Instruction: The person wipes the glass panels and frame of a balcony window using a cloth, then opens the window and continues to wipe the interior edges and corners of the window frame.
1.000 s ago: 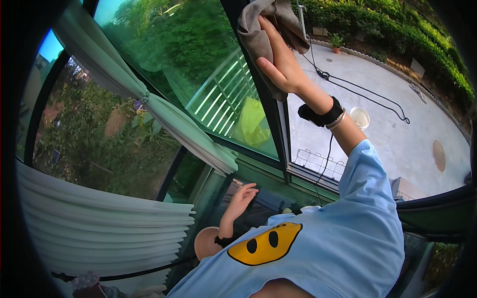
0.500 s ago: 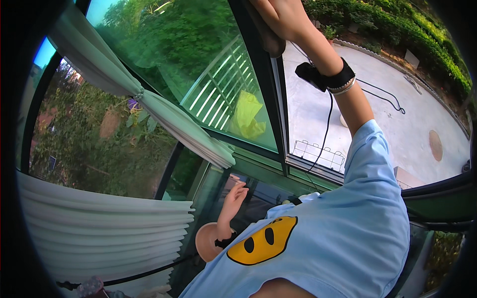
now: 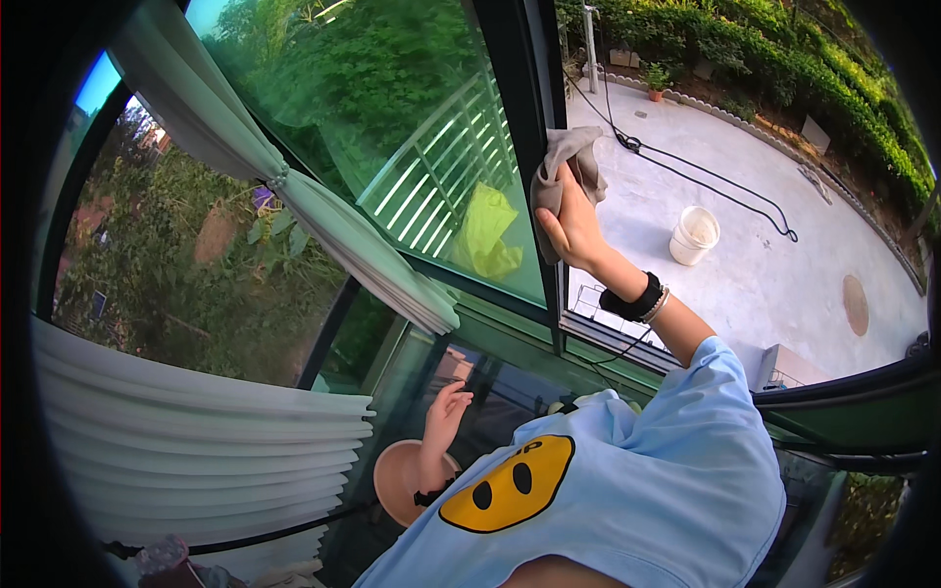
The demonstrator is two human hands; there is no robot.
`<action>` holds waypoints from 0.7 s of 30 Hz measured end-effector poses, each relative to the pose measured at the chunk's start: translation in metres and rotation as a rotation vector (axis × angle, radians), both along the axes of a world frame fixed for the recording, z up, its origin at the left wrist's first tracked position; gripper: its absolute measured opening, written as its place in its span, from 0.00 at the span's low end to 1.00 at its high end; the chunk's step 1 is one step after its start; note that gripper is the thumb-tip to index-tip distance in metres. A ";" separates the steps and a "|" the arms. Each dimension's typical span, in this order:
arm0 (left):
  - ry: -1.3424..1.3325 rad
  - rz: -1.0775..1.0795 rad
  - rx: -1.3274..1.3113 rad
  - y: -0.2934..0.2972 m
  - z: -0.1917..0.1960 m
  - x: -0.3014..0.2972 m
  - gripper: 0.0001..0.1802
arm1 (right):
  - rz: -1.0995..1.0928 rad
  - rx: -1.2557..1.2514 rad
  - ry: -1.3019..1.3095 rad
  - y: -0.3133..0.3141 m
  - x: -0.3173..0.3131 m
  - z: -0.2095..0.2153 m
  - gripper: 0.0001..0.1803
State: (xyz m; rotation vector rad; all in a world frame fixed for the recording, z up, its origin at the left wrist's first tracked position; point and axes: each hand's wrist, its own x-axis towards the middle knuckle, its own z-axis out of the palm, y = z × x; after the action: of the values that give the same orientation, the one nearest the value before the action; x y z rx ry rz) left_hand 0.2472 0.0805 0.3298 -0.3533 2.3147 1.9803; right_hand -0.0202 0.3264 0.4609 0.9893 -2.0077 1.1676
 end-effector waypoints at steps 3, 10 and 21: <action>0.021 -0.015 -0.018 0.004 -0.001 -0.002 0.17 | 0.031 0.027 -0.060 0.001 0.005 -0.013 0.40; 0.063 -0.019 0.011 0.014 0.004 -0.012 0.17 | 0.067 0.043 0.050 0.004 -0.007 0.024 0.38; 0.045 -0.036 -0.037 0.014 -0.018 0.007 0.16 | 0.156 -0.053 0.401 0.012 -0.028 0.195 0.32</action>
State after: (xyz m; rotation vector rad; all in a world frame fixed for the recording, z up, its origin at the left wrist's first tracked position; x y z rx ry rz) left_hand 0.2546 0.0946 0.3119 -0.2705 2.3695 1.9515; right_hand -0.0481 0.3384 0.6562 1.2591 -1.5999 0.9996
